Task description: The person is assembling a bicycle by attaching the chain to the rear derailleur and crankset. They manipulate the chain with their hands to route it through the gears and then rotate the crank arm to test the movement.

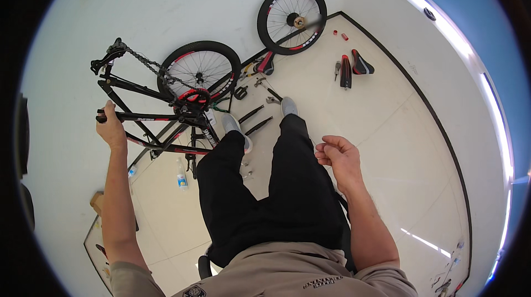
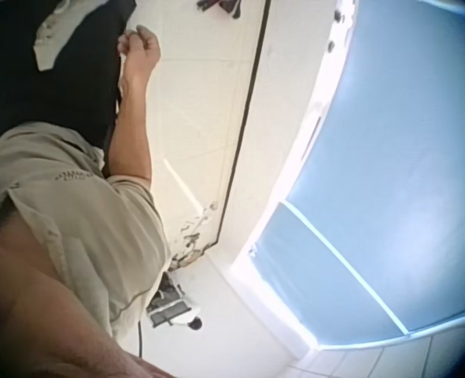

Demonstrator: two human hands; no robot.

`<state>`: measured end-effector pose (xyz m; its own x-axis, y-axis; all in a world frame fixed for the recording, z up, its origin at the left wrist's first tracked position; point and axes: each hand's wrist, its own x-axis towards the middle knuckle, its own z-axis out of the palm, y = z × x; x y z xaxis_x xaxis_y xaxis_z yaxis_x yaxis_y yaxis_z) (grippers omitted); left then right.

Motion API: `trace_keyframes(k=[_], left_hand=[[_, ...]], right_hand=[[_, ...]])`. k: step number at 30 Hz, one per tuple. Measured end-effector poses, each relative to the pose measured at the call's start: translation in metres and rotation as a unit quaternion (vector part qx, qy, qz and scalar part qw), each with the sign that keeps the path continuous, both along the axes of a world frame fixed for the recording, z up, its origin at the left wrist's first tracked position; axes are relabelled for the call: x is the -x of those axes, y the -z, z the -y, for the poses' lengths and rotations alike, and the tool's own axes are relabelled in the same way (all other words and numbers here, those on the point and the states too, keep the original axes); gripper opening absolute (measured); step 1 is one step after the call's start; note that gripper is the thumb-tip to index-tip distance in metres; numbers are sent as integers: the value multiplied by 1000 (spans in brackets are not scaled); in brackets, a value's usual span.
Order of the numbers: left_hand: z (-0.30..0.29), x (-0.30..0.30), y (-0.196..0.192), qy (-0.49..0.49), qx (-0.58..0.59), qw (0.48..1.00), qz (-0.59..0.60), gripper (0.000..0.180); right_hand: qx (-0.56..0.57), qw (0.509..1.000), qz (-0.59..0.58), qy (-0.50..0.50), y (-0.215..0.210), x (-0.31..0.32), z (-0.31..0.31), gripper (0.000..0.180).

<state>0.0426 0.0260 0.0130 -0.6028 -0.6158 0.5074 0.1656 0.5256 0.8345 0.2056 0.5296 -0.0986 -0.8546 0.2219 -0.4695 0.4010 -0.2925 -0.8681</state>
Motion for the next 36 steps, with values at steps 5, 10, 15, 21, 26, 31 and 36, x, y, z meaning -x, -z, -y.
trace_keyframes(k=[5, 10, 15, 21, 26, 31, 36], left_hand=[[1, 0, 0, 4, 11, 1000, 1, 31], [-6, -2, -1, 6, 11, 1000, -4, 33], [1, -1, 0, -9, 14, 1000, 6, 31], [9, 5, 5, -17, 63, 997, -37, 30], [0, -2, -1, -9, 14, 1000, -3, 33], [1, -2, -2, -7, 9, 1000, -6, 33], [3, 1, 4, -7, 10, 1000, -14, 32]], right_hand=[[4, 1000, 4, -1, -2, 3, 1, 28], [7, 1000, 11, 0, -4, 3, 0, 28], [24, 1000, 13, 0, -4, 3, 0, 27], [74, 997, -12, 10, 4, -7, 0, 25], [71, 997, -7, 8, 3, -5, 1, 23], [74, 997, -8, 10, 3, -4, 0, 23], [74, 997, -16, 15, 4, -4, -3, 22]])
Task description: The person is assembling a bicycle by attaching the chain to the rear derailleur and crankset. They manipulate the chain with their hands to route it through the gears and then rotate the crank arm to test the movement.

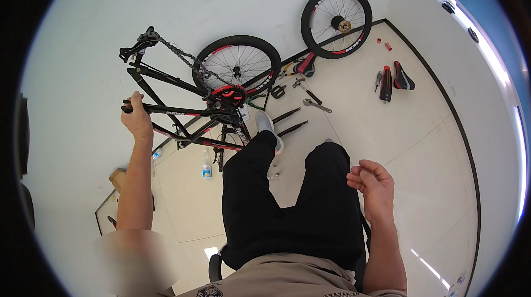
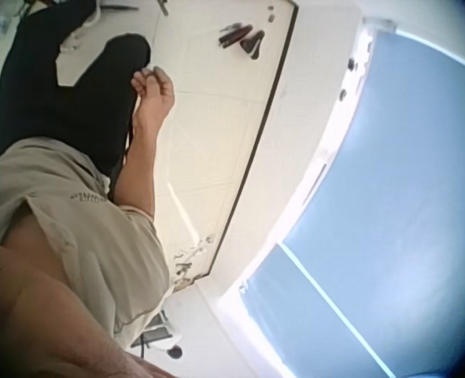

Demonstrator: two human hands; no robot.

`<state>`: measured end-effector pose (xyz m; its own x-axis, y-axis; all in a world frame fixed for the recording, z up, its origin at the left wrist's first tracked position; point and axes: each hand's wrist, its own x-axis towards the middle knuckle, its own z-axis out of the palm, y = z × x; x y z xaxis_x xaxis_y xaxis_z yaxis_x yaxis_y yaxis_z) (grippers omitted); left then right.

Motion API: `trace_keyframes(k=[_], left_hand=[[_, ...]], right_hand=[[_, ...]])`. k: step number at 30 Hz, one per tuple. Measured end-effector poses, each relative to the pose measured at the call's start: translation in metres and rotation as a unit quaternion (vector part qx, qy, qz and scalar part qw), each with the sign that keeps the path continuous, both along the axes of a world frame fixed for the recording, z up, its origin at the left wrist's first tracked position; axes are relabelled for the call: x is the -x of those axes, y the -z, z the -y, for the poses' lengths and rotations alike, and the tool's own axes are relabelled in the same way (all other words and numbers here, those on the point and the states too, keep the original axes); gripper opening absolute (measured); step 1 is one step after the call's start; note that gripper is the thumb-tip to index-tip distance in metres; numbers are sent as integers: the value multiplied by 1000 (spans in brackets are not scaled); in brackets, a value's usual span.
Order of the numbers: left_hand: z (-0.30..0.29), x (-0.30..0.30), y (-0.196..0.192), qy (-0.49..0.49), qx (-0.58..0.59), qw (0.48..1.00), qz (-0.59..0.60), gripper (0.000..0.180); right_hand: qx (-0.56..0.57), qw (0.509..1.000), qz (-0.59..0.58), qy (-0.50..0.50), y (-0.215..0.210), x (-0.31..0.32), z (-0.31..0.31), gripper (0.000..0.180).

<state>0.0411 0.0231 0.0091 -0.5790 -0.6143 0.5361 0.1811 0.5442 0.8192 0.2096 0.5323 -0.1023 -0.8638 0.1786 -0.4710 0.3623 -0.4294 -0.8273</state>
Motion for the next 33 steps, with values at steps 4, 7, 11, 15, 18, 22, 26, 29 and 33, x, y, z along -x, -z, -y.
trace_keyframes(k=[4, 7, 11, 15, 18, 22, 26, 29, 33], left_hand=[[-5, -2, -2, -1, 16, 1000, 4, 34], [1, -2, -2, -2, 31, 999, -11, 32], [-9, -2, -6, -11, 38, 999, 1, 30], [-9, -5, -7, -17, 41, 999, 8, 31], [-8, -5, -5, -21, 61, 998, 4, 29], [-9, -4, -5, -11, 64, 998, 7, 29], [-9, -8, -5, -13, 43, 999, 2, 28], [-7, -8, -5, -21, 40, 999, 13, 30], [-16, -10, -12, -25, 38, 999, 29, 33]], right_hand=[[5, 999, -3, 31, -2, 0, -1, 25], [36, 998, -5, 60, -7, 3, 1, 33], [68, 993, -4, 100, -13, 3, 0, 38], [105, 988, 11, 111, -10, 5, -2, 34], [137, 984, 16, 114, -7, 4, -5, 31], [152, 981, 21, 122, -5, 3, -8, 29], [178, 977, 15, 116, 5, 2, -10, 28], [190, 976, 6, 107, 15, 3, -13, 28], [177, 978, 14, 109, 16, 3, -15, 27]])
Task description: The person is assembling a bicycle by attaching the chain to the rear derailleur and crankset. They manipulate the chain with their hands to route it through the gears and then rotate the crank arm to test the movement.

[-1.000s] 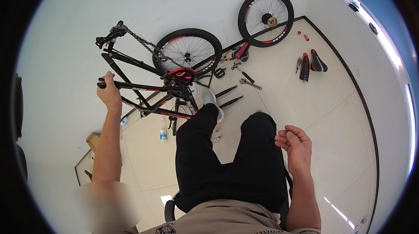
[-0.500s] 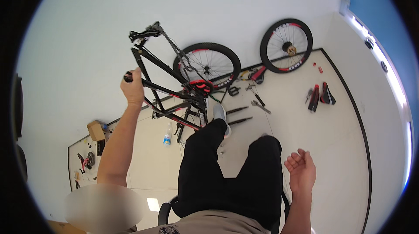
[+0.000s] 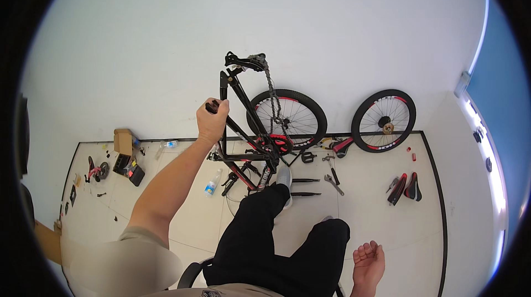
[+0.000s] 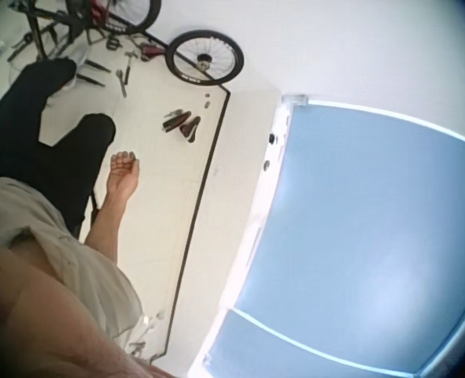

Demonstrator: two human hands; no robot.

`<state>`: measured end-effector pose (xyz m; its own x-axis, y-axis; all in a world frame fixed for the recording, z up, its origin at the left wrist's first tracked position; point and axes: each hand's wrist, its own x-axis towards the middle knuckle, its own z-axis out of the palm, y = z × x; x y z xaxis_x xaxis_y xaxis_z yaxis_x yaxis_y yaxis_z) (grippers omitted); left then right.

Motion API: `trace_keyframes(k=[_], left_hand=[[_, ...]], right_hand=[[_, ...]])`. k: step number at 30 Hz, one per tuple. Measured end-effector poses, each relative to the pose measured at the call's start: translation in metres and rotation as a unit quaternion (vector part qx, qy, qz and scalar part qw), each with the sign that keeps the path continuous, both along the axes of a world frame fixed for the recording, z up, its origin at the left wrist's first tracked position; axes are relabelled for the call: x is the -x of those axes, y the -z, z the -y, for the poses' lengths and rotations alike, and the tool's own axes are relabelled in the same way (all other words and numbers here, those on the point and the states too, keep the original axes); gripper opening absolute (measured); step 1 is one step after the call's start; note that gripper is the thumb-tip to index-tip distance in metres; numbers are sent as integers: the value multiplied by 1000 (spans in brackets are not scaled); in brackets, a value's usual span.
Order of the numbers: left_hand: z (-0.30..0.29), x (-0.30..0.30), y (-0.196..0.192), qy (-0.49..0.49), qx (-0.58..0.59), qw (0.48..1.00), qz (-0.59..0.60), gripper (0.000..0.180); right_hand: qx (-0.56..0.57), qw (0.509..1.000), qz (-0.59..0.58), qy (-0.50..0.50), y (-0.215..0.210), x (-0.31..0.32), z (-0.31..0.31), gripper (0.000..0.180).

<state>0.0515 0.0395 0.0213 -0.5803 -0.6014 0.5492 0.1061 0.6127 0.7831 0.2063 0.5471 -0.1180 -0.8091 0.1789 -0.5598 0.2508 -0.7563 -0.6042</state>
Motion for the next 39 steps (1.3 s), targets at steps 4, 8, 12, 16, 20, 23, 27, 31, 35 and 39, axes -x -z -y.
trace_keyframes(k=[4, 8, 12, 16, 20, 23, 27, 31, 35, 39], left_hand=[[-1, 1, 0, 1, -5, 1000, 4, 33], [0, -1, -1, -5, -3, 1000, 10, 33], [0, -2, -2, -4, 7, 1000, 7, 31], [-2, -1, -4, 8, 0, 1000, -2, 29], [0, -1, -1, 11, 2, 1000, -9, 26], [1, 2, -1, 15, 14, 1000, -21, 22], [7, 3, 1, 18, 12, 999, -23, 18], [5, 5, 2, 28, 21, 999, -32, 17], [4, 3, -1, 24, 16, 999, -27, 21], [4, 4, 4, 14, 13, 1000, -24, 27]], right_hand=[[-4, 1000, -1, -3, -4, 2, 0, 26], [0, 1000, -7, -7, -2, 3, 0, 25], [-1, 1000, -7, -7, -2, 3, 0, 23], [-3, 1000, 0, -4, -1, 3, -2, 21], [-1, 1000, 2, -5, 2, 2, -1, 21], [6, 1000, -8, -9, 1, 0, -3, 21], [9, 1000, -3, -10, -2, 1, 0, 20], [-4, 1000, 3, 0, -9, 1, 1, 20], [-12, 1000, 2, -5, -15, 1, 3, 21], [-15, 1000, 4, -2, -17, 2, 4, 21]])
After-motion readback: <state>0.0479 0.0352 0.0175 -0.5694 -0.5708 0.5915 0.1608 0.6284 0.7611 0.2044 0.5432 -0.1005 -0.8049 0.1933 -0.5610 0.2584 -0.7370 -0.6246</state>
